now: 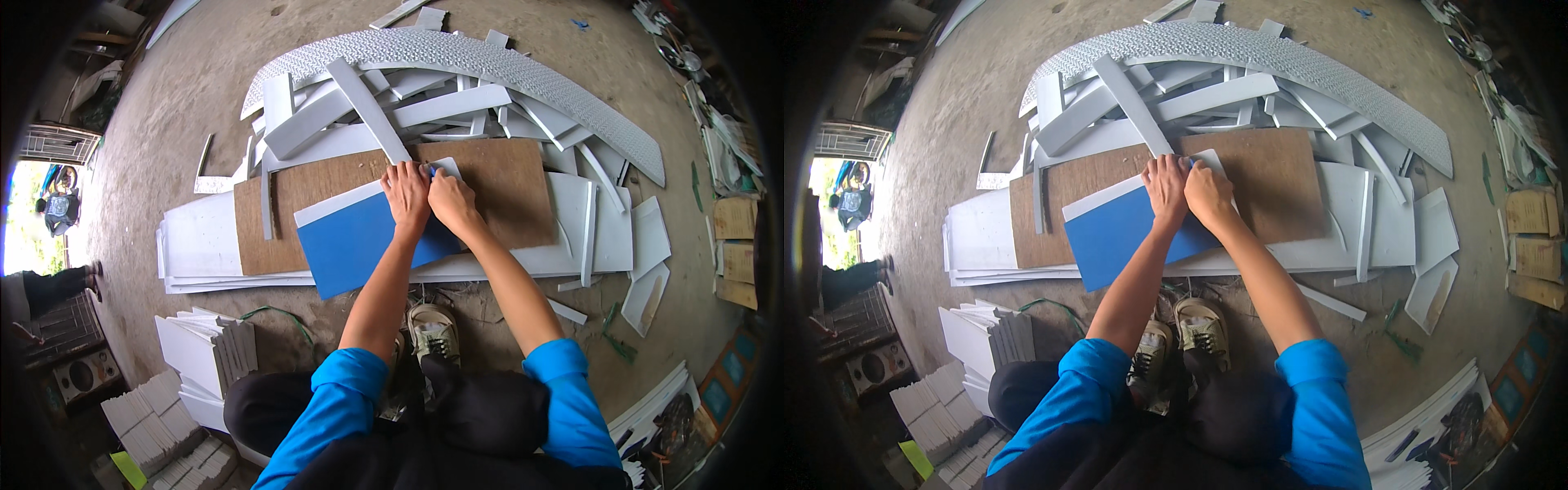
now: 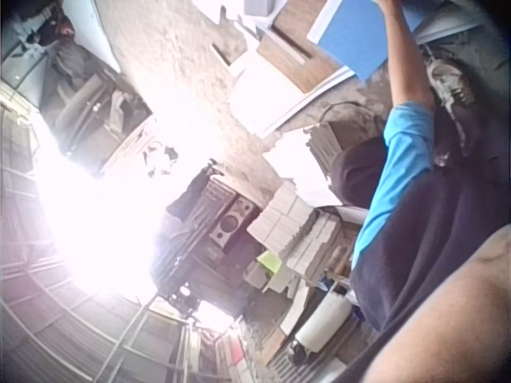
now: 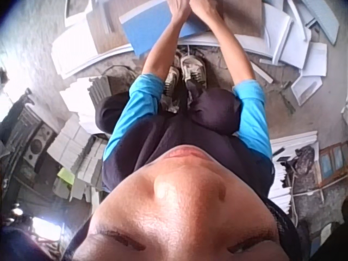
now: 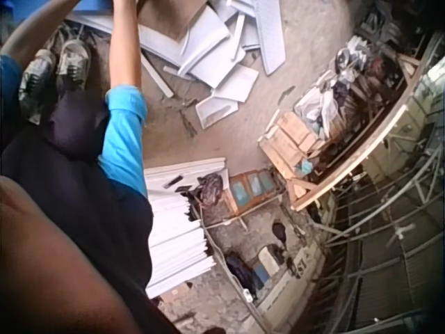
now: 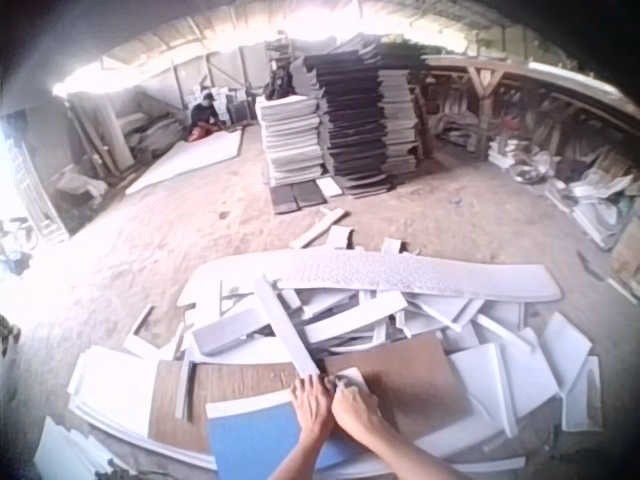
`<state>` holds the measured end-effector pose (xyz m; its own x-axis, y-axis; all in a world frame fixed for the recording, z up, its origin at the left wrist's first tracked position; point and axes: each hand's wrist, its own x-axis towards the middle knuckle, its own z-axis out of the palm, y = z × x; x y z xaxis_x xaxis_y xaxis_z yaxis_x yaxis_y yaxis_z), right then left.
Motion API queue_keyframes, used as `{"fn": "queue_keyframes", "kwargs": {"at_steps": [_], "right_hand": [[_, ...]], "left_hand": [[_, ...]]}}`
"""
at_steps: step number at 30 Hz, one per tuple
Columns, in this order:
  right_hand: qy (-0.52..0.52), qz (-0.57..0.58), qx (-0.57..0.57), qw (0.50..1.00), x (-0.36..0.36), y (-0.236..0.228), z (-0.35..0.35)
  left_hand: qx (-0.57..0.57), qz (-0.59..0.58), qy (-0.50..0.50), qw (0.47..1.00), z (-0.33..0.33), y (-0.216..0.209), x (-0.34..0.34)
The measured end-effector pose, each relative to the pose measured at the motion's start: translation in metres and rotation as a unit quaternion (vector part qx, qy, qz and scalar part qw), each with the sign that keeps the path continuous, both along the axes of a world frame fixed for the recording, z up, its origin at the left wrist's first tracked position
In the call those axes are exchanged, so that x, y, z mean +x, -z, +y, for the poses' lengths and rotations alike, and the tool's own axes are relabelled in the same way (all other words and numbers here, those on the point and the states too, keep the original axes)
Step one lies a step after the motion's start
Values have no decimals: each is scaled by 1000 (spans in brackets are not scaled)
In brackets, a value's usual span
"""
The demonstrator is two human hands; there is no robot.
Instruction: The person sits on the floor and uses a utility knife to cut white foam sheets. They use a blue rectangular board as a template to guide the cuts, repeatedly aligning the board and slicing the foam to match its dimensions.
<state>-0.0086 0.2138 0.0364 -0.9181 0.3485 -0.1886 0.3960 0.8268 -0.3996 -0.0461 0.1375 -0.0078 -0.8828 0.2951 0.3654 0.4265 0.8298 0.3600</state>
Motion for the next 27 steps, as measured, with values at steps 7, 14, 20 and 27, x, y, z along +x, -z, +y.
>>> {"fn": "queue_keyframes", "kwargs": {"at_steps": [7,14,20,27], "right_hand": [[6,-56,-77,995,24,-5,4],[-11,-111,-66,992,136,3,-5],[-4,-63,-32,998,165,7,-15],[-21,-100,-19,995,177,7,-14]], "left_hand": [[-5,-6,-9,1000,-1,-1,2],[26,19,-5,999,0,0,4],[11,12,-3,1000,1,-1,3],[-11,-28,2,1000,0,0,1]]}}
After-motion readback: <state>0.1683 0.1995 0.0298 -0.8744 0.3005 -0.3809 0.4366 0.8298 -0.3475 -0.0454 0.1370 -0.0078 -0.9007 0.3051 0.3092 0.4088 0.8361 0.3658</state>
